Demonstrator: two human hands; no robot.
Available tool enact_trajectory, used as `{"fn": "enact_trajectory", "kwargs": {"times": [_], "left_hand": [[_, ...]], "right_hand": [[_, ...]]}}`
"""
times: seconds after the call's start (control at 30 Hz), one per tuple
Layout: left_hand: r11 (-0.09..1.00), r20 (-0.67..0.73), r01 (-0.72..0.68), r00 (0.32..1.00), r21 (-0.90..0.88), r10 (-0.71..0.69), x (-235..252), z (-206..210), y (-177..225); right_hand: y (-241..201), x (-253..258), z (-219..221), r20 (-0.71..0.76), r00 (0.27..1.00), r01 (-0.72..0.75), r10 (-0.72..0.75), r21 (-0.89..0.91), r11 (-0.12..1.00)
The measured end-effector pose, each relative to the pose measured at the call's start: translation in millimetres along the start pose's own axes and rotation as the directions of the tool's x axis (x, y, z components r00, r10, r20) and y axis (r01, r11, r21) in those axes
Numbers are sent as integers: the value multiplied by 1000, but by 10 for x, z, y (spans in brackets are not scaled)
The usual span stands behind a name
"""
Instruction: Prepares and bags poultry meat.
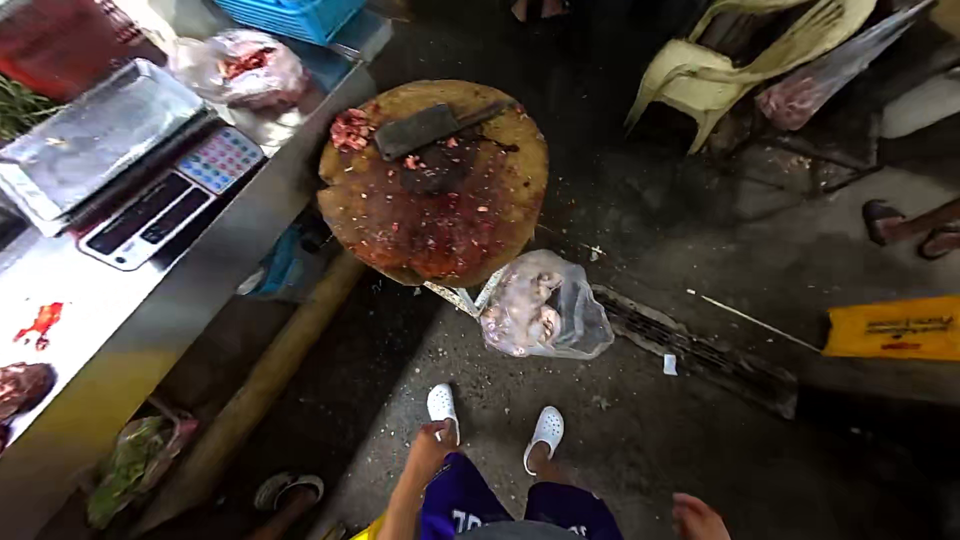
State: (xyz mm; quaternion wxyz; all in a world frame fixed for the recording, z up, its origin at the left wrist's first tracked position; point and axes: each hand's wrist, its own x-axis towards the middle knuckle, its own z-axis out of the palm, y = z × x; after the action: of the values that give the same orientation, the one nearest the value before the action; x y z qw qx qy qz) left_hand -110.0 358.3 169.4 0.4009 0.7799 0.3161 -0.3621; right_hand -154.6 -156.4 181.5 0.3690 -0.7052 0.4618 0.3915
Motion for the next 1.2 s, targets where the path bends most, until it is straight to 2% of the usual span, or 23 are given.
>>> {"fn": "enact_trajectory", "kwargs": {"times": [0.07, 0.13, 0.27, 0.37, 0.47, 0.53, 0.63, 0.67, 0.73, 0.83, 0.9, 1.03, 1.13, 1.2], "left_hand": [[998, 64, -61, 996, -12, 62, -100, 364, 434], [993, 110, -115, 987, 0, 114, -159, 612, 746], [991, 215, -132, 969, 35, 121, 105, 1001, 1144], [976, 300, -180, 944, 121, 137, 769, 1372, 1401], [891, 376, -303, 911, 338, 168, 1814, 1881, 1701], [821, 404, -342, 902, 458, 151, 2486, 2236, 1906], [750, 414, -414, 887, 517, 205, 3507, 2789, 1990], [733, 439, -423, 878, 532, 189, 3808, 2946, 1936], [667, 497, -403, 866, 626, 57, 4200, 3197, 1642], [564, 511, -355, 848, 746, -142, 4242, 3407, 1077], [571, 499, -318, 846, 757, -190, 4112, 3358, 806], [578, 475, -359, 878, 733, -57, 3838, 3135, 634], [585, 447, -380, 894, 716, 34, 3671, 3093, 736], [579, 414, -393, 905, 715, 104, 3588, 3106, 856]], "right_hand": [[-154, 303, -68, -9, 1000, 10, -10, -11, 1000], [-353, 615, -60, 45, 999, 12, -11, -35, 999], [-927, 1019, 150, 95, 995, 40, -43, 32, 999], [-1390, 1439, 519, 102, 989, 94, -112, 169, 981], [-1866, 2068, 992, 87, 972, 195, -218, 218, 956], [-2118, 2507, 1336, 95, 945, 302, -313, 119, 946], [-2551, 3262, 1744, 193, 876, 474, -442, -176, 863], [-2682, 3512, 1848, 250, 851, 519, -462, -271, 811], [-2852, 3987, 2053, 398, 808, 582, -434, -428, 691], [-2824, 4647, 2374, 594, 724, 681, -351, -530, 506], [-2648, 4959, 2576, 680, 658, 743, -323, -518, 424], [-2454, 5229, 2743, 688, 624, 780, -371, -525, 340], [-2454, 5256, 2739, 729, 614, 789, -304, -562, 246], [-2546, 5324, 2747, 753, 607, 795, -256, -564, 224]]}}
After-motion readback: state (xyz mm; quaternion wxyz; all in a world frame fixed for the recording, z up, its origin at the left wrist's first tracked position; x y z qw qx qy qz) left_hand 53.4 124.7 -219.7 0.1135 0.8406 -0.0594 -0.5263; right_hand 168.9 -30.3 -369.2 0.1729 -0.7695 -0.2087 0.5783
